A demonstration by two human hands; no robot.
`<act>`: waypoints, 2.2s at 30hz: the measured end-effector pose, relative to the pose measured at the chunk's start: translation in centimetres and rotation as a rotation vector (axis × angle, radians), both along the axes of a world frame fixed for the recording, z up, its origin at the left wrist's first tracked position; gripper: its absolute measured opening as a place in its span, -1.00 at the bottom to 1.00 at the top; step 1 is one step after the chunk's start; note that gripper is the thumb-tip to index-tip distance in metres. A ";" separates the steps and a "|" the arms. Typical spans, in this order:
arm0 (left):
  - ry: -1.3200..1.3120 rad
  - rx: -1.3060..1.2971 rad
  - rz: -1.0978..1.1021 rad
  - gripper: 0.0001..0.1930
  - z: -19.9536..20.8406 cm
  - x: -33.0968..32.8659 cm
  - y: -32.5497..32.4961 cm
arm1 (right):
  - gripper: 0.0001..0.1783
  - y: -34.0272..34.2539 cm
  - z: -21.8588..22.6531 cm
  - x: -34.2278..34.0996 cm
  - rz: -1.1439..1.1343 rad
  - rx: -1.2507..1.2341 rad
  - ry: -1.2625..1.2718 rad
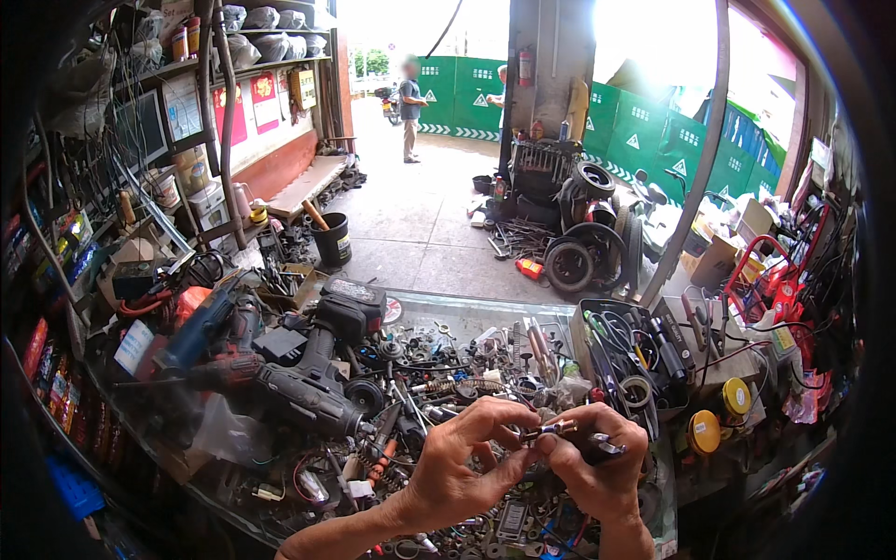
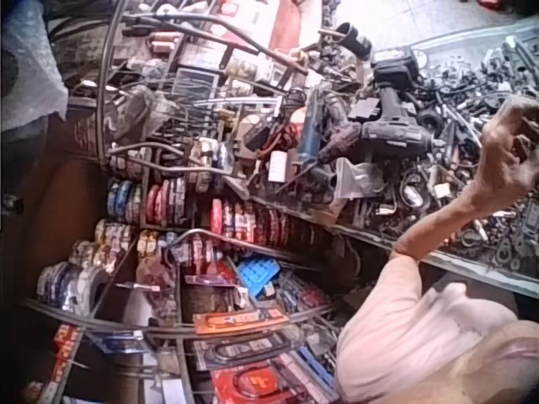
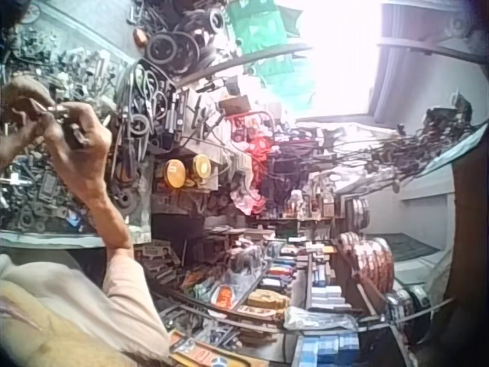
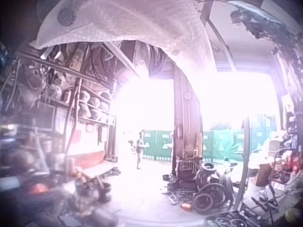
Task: The person assembles small mechanical components on a cluttered workbench. They use a screwdriver to manipulate a small metal piece and a wrench to tighten a nut onto a bolt. The person repeatedly handles and adjusts these small parts throughout the clip.
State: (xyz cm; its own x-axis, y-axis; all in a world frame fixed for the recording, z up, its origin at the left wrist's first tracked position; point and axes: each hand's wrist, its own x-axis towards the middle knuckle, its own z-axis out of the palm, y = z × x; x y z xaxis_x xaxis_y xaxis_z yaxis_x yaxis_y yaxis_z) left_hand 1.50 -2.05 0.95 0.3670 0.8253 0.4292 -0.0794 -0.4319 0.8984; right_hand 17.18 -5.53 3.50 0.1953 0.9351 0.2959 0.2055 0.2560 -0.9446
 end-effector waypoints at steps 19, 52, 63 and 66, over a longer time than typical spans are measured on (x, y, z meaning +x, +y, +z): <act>-0.017 -0.029 -0.006 -0.77 -1.0 -0.2 0.3 | -0.82 0.4 -0.8 0.7 0.074 0.093 -0.155; -0.274 -0.522 -0.169 -0.79 0.1 -0.7 0.9 | -0.77 0.3 -0.4 1.9 0.046 0.161 -0.226; -0.308 -0.597 -0.202 -0.84 -0.3 -0.9 1.1 | -0.84 0.4 -0.2 1.6 0.047 0.177 -0.297; -0.309 -0.626 -0.165 -0.85 -0.4 -0.8 1.3 | -0.84 0.7 -1.0 1.6 0.049 0.188 -0.300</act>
State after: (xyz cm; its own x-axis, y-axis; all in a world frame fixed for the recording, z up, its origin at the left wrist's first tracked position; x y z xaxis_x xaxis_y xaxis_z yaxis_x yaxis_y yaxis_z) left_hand 0.69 -0.76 0.59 0.4461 0.8950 -0.0021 -0.3902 0.1966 0.8995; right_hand 18.74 -4.83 2.50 0.0301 0.8650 0.5009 0.4496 0.4359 -0.7797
